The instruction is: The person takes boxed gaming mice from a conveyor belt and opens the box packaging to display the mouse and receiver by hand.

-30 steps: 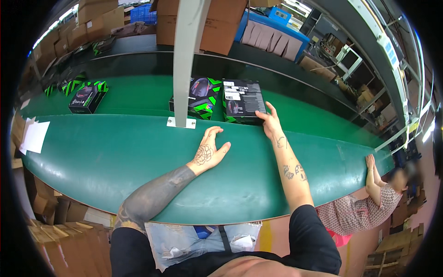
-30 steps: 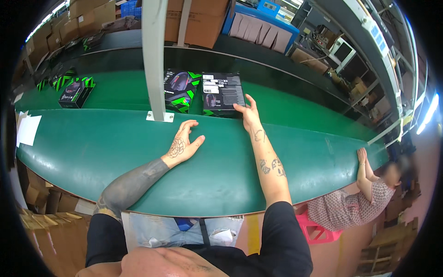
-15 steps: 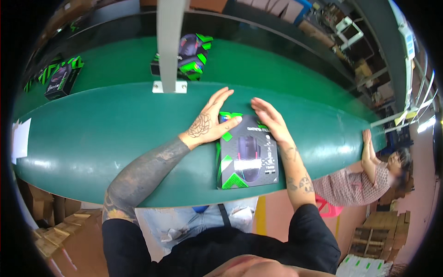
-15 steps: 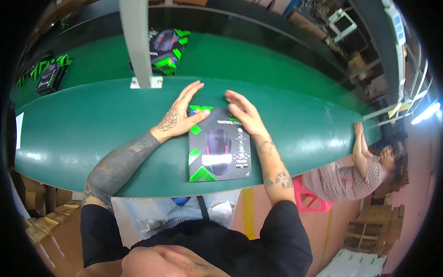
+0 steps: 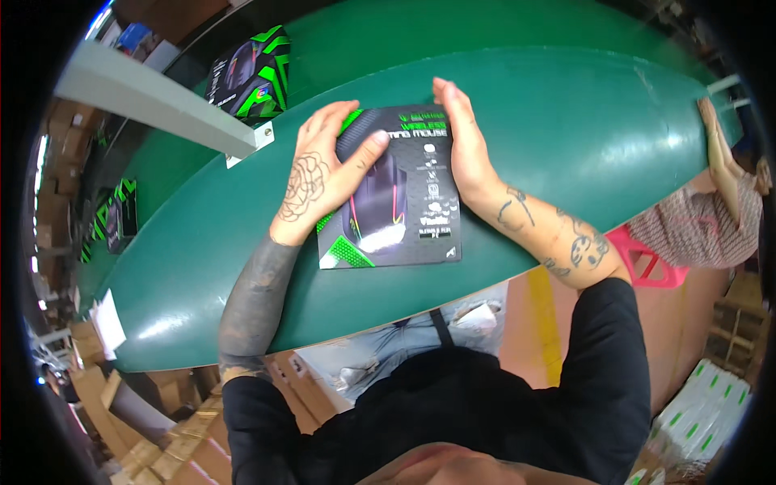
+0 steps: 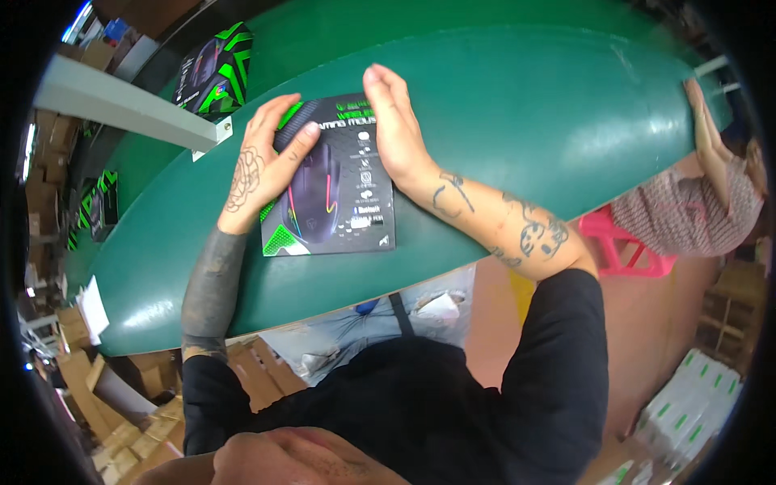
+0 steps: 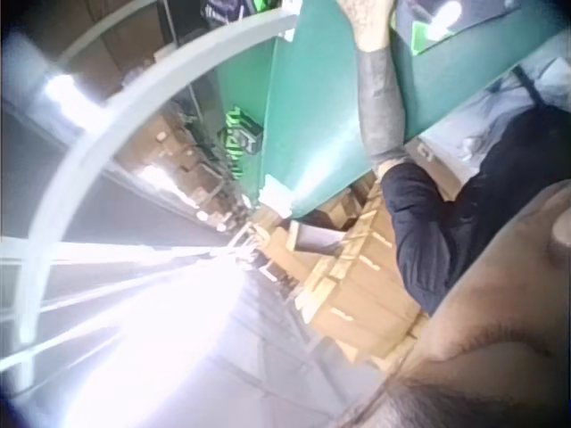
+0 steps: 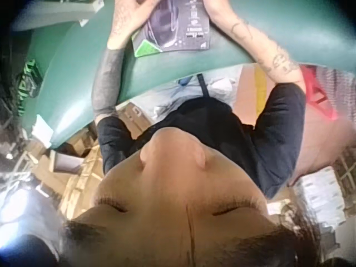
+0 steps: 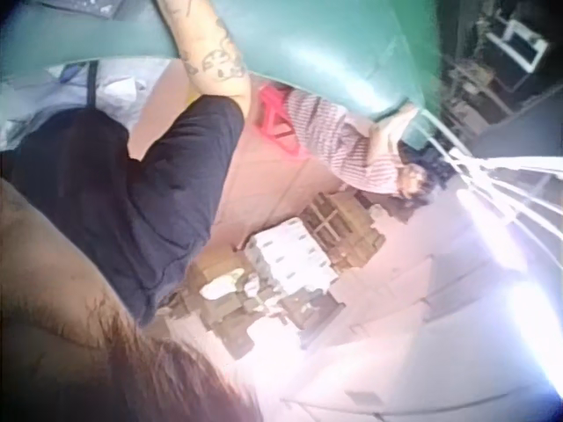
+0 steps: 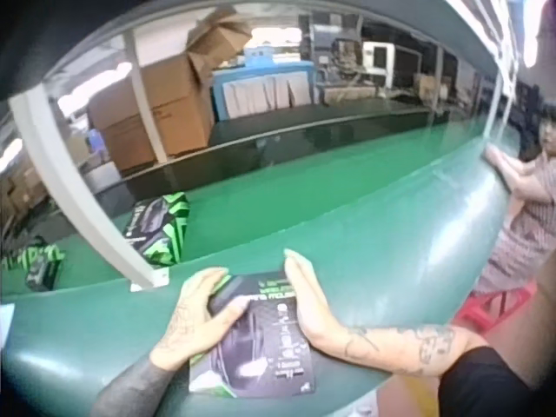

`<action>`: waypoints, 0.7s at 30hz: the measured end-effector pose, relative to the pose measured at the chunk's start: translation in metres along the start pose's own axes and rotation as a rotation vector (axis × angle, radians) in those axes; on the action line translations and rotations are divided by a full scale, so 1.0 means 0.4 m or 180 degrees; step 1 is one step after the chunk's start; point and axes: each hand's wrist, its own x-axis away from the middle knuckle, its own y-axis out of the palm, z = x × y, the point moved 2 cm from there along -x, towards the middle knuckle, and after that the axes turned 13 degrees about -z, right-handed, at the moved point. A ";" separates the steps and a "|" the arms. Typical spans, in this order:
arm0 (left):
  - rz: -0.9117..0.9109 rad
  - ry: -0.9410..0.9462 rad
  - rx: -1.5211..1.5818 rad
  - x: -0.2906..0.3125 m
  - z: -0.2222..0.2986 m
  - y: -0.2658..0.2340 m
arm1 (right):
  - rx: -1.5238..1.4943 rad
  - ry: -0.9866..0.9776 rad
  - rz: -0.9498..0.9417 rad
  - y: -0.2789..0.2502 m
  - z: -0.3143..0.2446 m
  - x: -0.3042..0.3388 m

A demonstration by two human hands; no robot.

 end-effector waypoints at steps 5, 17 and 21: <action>0.0206 0.0047 -0.0055 -0.048 -0.009 -0.024 | -0.0767 -0.0572 -0.0136 -0.013 -0.010 -0.033; -0.0489 0.3046 0.3792 -0.065 -0.072 -0.205 | 0.0030 -0.1880 -0.0719 -0.018 -0.085 -0.004; -0.0360 0.3191 0.4070 -0.039 -0.091 -0.241 | -0.0256 -0.1194 -0.1092 0.011 -0.054 -0.016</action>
